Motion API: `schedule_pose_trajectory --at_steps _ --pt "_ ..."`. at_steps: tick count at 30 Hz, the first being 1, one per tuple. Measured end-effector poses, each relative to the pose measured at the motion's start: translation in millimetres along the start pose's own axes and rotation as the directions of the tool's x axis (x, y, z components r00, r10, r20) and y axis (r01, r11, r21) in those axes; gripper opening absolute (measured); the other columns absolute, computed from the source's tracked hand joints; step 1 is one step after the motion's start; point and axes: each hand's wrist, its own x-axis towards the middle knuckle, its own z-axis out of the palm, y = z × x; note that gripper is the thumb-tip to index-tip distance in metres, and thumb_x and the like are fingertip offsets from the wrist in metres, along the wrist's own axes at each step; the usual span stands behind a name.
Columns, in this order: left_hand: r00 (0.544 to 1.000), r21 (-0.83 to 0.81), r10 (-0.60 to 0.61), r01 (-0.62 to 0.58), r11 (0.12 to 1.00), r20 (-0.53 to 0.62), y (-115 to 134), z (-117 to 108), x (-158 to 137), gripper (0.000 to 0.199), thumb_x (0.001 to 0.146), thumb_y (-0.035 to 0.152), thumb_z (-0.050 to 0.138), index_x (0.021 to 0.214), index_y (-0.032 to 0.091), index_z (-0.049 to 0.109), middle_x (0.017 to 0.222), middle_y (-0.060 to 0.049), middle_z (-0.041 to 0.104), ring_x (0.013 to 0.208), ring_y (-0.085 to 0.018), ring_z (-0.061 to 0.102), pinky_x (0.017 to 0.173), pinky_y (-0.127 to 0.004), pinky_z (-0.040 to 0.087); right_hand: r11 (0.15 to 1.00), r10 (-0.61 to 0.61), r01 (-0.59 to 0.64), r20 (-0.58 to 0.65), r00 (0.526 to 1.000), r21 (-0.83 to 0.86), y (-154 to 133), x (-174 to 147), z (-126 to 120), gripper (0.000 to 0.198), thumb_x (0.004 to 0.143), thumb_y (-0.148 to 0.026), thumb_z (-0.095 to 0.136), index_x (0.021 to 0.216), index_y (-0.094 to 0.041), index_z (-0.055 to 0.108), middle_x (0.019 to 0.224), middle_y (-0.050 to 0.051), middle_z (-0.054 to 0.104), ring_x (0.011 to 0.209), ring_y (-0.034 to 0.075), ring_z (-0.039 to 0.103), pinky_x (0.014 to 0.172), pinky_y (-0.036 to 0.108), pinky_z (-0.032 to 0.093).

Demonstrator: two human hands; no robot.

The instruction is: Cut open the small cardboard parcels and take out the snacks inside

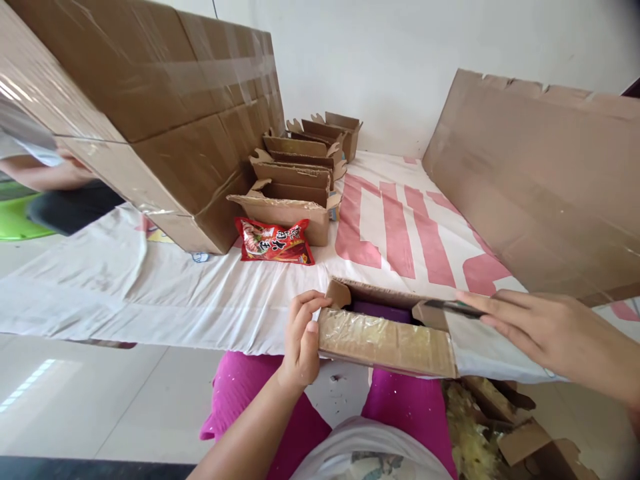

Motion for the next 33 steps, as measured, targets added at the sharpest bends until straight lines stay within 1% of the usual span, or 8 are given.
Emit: schedule_pose_trajectory --at_steps 4,9,13,16,21,25,28,33 --pt "0.986 0.059 0.117 -0.111 0.992 -0.118 -1.5 5.1 -7.4 0.047 0.099 0.046 0.028 0.116 0.018 0.062 0.111 -0.011 0.052 0.104 -0.024 0.052 0.092 -0.043 0.045 0.991 0.117 -0.118 0.017 0.993 0.062 1.8 9.8 38.1 0.040 0.091 -0.040 0.048 0.127 -0.027 0.061 0.097 0.006 0.073 0.085 0.023 0.069 0.071 0.032 0.051" --pt "0.978 0.090 0.182 -0.173 0.981 -0.104 -0.7 6.0 -11.1 0.045 0.098 0.046 0.035 0.127 0.017 0.054 0.109 -0.012 0.054 0.102 -0.024 0.054 0.087 -0.042 0.047 0.977 0.178 -0.190 0.120 0.977 0.101 9.5 15.9 86.4 0.040 0.096 -0.039 0.038 0.128 -0.027 0.059 0.104 0.006 0.072 0.088 0.023 0.070 0.068 0.032 0.052" --pt "0.964 0.153 0.247 -0.231 0.961 -0.099 6.1 -1.5 -16.7 0.033 0.097 0.028 0.044 0.126 0.019 0.054 0.103 -0.011 0.061 0.102 -0.025 0.056 0.086 -0.043 0.048 0.987 0.121 -0.141 0.212 0.970 0.078 11.3 7.6 120.3 0.040 0.096 -0.029 0.033 0.125 -0.023 0.060 0.095 0.009 0.068 0.077 0.022 0.068 0.065 0.033 0.051" --pt "0.943 0.138 0.299 -0.280 0.950 -0.143 11.9 -6.9 -26.5 0.040 0.090 0.016 0.054 0.130 0.023 0.051 0.095 -0.007 0.065 0.100 -0.023 0.057 0.083 -0.040 0.050 0.990 0.038 -0.060 0.168 0.985 0.127 11.5 1.9 136.1 0.035 0.092 -0.027 0.040 0.117 -0.020 0.063 0.105 0.013 0.066 0.094 0.027 0.064 0.081 0.040 0.051" --pt "0.907 0.133 0.379 -0.359 0.924 -0.185 21.4 -8.0 -44.5 0.045 0.090 0.023 0.057 0.134 0.024 0.047 0.086 -0.004 0.067 0.089 -0.019 0.057 0.075 -0.033 0.052 0.896 0.237 -0.183 -0.087 0.968 0.404 -2.4 -6.8 120.3 0.036 0.092 -0.042 0.042 0.115 -0.022 0.061 0.118 0.013 0.063 0.110 0.030 0.058 0.092 0.048 0.048" --pt "0.878 0.217 0.457 -0.423 0.880 -0.140 21.7 -2.3 -50.4 0.016 0.093 0.029 0.052 0.092 0.021 0.066 0.081 -0.005 0.064 0.091 -0.021 0.055 0.074 -0.034 0.052 0.677 0.552 -0.295 -0.200 0.809 0.675 -44.1 -24.1 80.0 0.036 0.096 -0.042 0.037 0.120 -0.024 0.057 0.118 0.011 0.061 0.102 0.026 0.059 0.089 0.045 0.047" --pt "0.874 0.253 0.465 -0.423 0.870 -0.140 17.4 4.1 -52.3 0.015 0.091 0.021 0.052 0.085 0.023 0.067 0.084 -0.005 0.060 0.093 -0.021 0.054 0.074 -0.033 0.053 0.737 0.385 -0.032 -0.379 0.842 0.675 -75.8 -31.3 57.5 0.037 0.092 -0.044 0.045 0.121 -0.025 0.057 0.119 0.013 0.057 0.105 0.031 0.056 0.087 0.047 0.047" --pt "0.866 0.203 0.495 -0.473 0.857 -0.074 14.4 10.9 -60.8 0.017 0.084 0.031 0.064 0.097 0.022 0.066 0.088 -0.006 0.053 0.099 -0.023 0.058 0.081 -0.037 0.057 0.946 -0.106 0.234 -0.470 0.876 0.223 -93.9 -18.4 56.8 0.033 0.079 -0.036 0.068 0.111 -0.028 0.063 0.114 0.012 0.058 0.107 0.037 0.054 0.093 0.054 0.040"
